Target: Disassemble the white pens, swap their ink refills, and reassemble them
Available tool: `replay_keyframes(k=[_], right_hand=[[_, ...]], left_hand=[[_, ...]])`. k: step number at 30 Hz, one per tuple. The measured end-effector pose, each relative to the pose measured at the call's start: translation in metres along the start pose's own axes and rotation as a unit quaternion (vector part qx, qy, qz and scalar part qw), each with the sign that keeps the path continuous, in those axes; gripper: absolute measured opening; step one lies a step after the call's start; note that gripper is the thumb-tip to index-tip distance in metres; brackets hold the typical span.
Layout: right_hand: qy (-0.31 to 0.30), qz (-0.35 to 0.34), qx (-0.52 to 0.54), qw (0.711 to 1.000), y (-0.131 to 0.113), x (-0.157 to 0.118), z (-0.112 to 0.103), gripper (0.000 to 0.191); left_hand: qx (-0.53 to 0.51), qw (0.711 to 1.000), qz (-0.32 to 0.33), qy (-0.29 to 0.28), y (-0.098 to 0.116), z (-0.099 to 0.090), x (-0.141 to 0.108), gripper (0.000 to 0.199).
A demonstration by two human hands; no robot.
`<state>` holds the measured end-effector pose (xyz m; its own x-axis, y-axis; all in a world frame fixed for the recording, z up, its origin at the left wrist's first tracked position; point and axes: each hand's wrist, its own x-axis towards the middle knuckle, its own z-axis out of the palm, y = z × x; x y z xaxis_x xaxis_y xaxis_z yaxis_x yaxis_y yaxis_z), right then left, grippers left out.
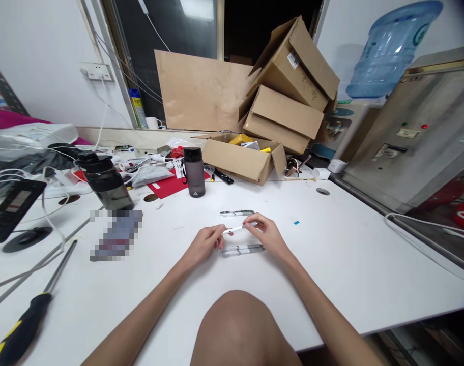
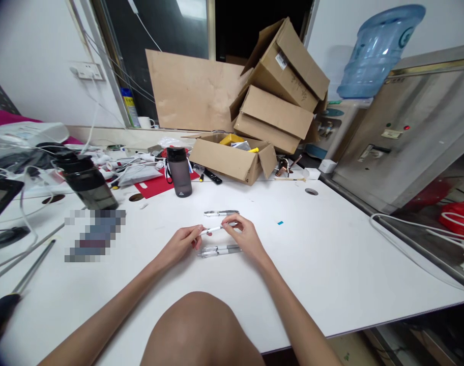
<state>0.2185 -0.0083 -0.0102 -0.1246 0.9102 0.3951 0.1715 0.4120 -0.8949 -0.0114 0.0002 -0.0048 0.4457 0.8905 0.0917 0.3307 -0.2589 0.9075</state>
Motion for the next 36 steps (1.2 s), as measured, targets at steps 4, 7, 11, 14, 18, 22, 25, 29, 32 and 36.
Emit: replay_keyframes(k=[4, 7, 11, 14, 18, 22, 25, 29, 32, 36], right_hand=[[0.011, -0.008, 0.024, 1.0, 0.001, 0.0, 0.0, 0.019], [0.013, -0.003, 0.056, 0.998, 0.0, 0.001, 0.0, 0.023], [0.014, -0.002, 0.072, 0.997, -0.002, 0.001, 0.0, 0.025], [0.022, -0.014, 0.06, 0.998, -0.004, 0.001, -0.001, 0.025], [0.033, -0.02, 0.058, 0.998, -0.005, 0.001, -0.002, 0.026], [0.052, -0.024, 0.049, 0.997, 0.0, 0.002, 0.0, 0.019], [0.081, -0.019, 0.043, 0.996, 0.005, 0.004, -0.002, 0.017], [0.112, -0.006, 0.036, 0.993, 0.009, 0.006, -0.009, 0.018], [0.127, 0.005, 0.036, 0.991, 0.009, 0.006, -0.012, 0.019], [0.152, 0.04, 0.046, 0.987, 0.009, 0.006, -0.012, 0.023]], left_hand=[[-0.012, 1.0, -0.012, -0.002, 0.001, -0.001, 0.0, 0.062], [-0.029, 1.0, -0.007, -0.001, 0.002, -0.001, 0.0, 0.061], [-0.044, 0.999, -0.012, -0.005, 0.0, -0.002, 0.0, 0.064], [-0.04, 0.999, -0.026, -0.01, -0.001, -0.002, 0.001, 0.066], [-0.061, 0.998, -0.02, -0.024, -0.004, -0.001, 0.003, 0.061], [-0.088, 0.996, 0.016, -0.023, -0.009, -0.002, 0.005, 0.047], [-0.074, 0.997, 0.02, 0.005, -0.012, -0.004, 0.006, 0.042], [-0.069, 0.997, 0.011, 0.038, -0.013, -0.008, 0.006, 0.04], [-0.069, 0.996, 0.008, 0.047, -0.014, -0.01, 0.006, 0.039], [-0.068, 0.997, 0.0, 0.047, -0.017, -0.011, 0.007, 0.039]])
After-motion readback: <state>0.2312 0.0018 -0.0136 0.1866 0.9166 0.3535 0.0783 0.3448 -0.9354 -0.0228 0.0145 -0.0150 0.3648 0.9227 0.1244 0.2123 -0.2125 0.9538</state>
